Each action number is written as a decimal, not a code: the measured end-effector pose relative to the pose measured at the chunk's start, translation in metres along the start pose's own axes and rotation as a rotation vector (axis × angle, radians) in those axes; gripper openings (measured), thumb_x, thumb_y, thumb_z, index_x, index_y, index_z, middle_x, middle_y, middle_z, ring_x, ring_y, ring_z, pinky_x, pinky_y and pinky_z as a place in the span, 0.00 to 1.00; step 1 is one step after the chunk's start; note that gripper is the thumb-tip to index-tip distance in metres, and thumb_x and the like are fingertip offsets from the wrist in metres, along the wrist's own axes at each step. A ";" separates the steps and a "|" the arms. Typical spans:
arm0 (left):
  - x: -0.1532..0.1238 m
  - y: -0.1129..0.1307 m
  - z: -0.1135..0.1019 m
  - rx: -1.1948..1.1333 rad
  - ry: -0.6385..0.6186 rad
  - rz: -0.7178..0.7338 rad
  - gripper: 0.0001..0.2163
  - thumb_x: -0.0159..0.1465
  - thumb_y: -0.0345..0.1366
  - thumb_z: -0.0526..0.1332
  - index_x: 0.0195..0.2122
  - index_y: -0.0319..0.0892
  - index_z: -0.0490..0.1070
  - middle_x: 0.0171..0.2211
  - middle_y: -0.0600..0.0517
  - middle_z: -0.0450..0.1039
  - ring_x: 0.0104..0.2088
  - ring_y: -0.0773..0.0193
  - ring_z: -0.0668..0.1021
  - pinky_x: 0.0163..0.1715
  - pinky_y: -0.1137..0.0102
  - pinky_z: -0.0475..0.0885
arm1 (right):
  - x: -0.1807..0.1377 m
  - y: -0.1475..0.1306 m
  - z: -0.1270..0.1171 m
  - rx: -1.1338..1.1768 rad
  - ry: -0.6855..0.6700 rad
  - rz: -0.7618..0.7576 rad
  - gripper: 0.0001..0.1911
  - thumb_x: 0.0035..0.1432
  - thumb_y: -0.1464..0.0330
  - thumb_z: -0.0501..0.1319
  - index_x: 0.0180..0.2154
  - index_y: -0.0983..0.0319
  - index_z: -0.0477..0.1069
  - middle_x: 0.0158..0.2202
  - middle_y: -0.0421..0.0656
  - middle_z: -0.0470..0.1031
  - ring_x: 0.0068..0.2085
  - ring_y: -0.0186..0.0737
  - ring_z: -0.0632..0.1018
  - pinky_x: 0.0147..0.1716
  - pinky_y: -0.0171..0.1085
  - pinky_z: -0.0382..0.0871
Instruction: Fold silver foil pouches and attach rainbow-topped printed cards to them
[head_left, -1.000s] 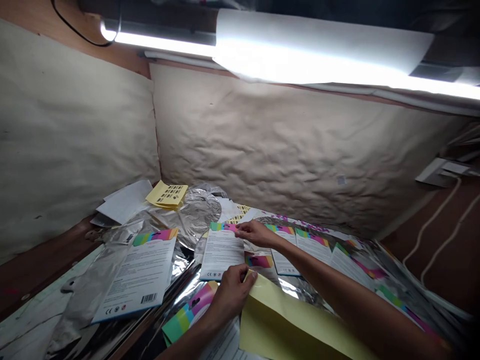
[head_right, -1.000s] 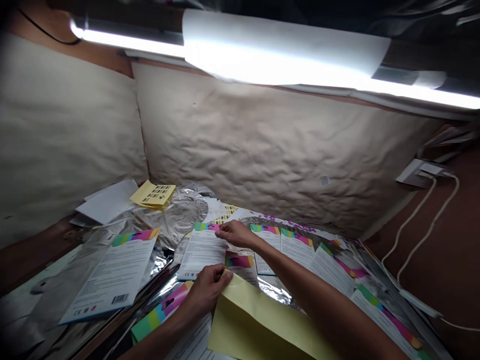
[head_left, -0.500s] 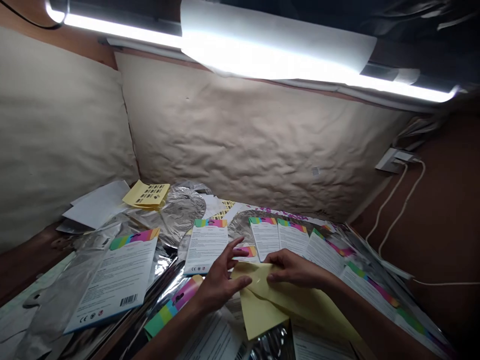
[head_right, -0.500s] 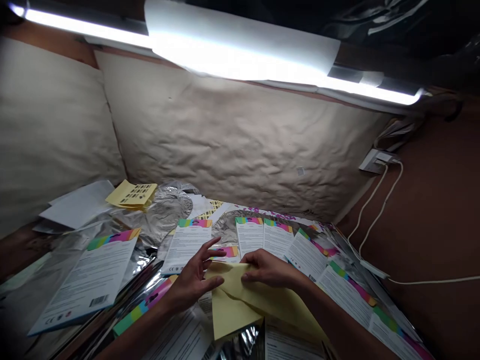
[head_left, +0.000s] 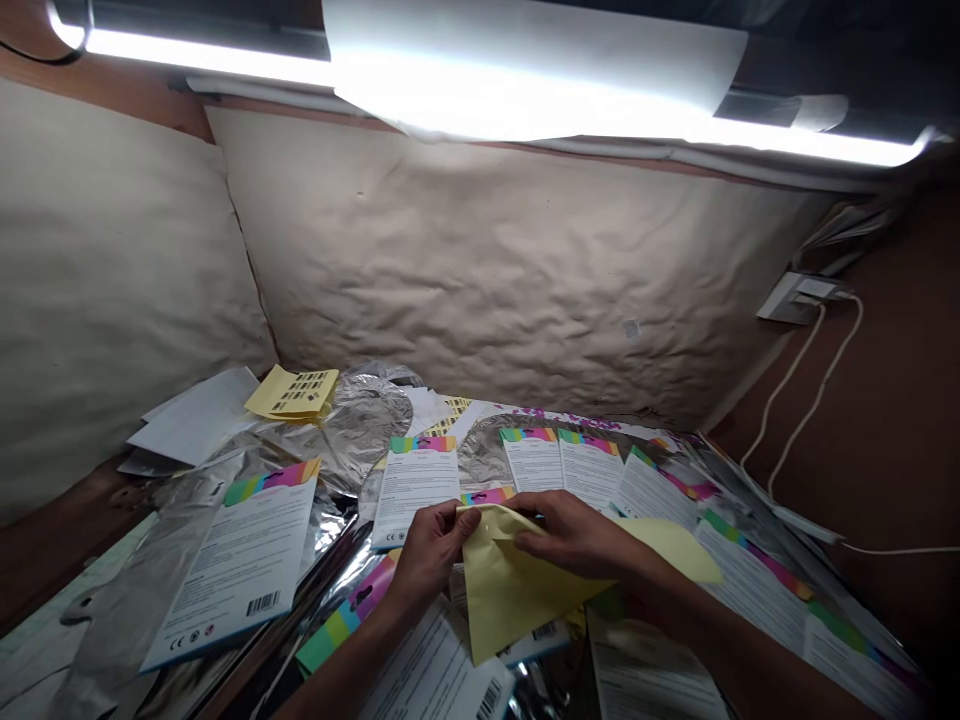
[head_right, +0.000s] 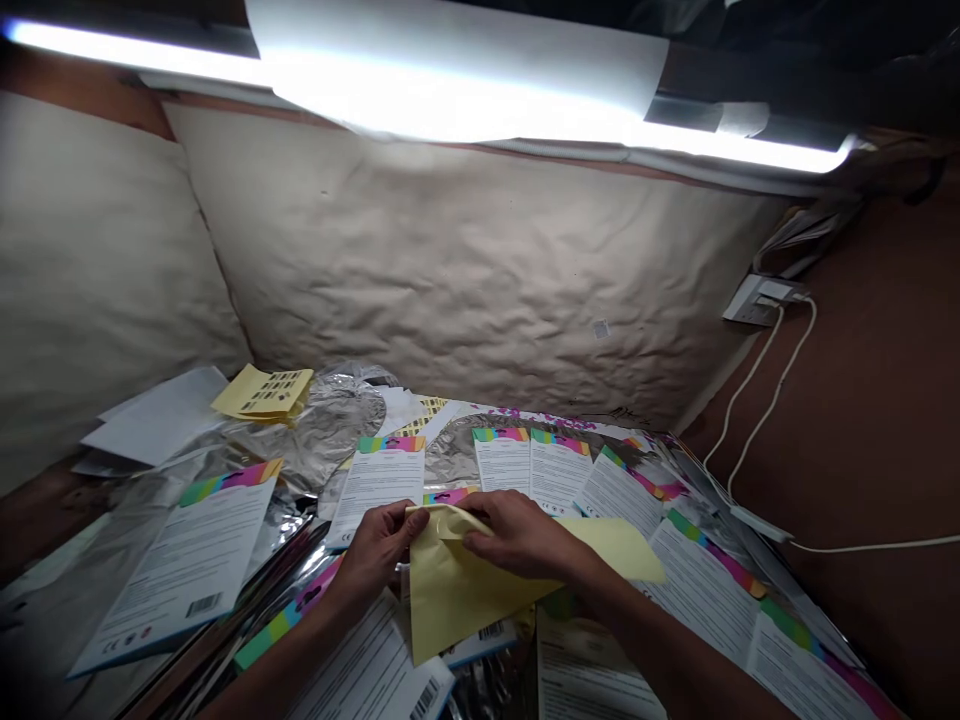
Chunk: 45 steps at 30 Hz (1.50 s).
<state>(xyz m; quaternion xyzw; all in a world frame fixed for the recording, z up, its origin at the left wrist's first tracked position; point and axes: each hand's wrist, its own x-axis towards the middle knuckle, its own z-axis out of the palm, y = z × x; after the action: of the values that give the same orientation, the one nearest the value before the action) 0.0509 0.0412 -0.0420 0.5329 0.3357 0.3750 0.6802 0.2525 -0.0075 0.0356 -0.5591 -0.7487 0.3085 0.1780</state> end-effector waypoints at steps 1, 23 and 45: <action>0.000 -0.001 0.001 -0.012 -0.003 -0.015 0.23 0.59 0.55 0.64 0.26 0.36 0.71 0.20 0.55 0.67 0.20 0.69 0.70 0.20 0.76 0.65 | 0.002 0.000 -0.004 0.042 -0.043 -0.008 0.14 0.56 0.70 0.60 0.44 0.56 0.77 0.38 0.39 0.81 0.37 0.43 0.78 0.35 0.34 0.67; -0.004 0.004 0.001 0.012 0.065 0.114 0.15 0.53 0.36 0.72 0.41 0.38 0.75 0.31 0.49 0.80 0.34 0.61 0.80 0.35 0.72 0.73 | -0.015 0.013 0.026 -0.122 0.329 -0.070 0.25 0.51 0.81 0.59 0.49 0.54 0.69 0.46 0.41 0.73 0.49 0.46 0.72 0.48 0.44 0.66; -0.011 0.007 0.003 0.170 0.012 0.412 0.04 0.58 0.35 0.70 0.33 0.42 0.81 0.34 0.48 0.81 0.38 0.57 0.81 0.41 0.67 0.75 | -0.018 0.030 0.042 -0.402 0.717 -0.434 0.17 0.59 0.75 0.61 0.50 0.58 0.67 0.49 0.47 0.70 0.54 0.50 0.69 0.62 0.59 0.53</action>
<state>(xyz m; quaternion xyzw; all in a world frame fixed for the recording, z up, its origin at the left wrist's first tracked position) 0.0468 0.0310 -0.0338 0.6434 0.2541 0.4796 0.5398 0.2545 -0.0304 -0.0144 -0.4842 -0.7846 -0.0998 0.3741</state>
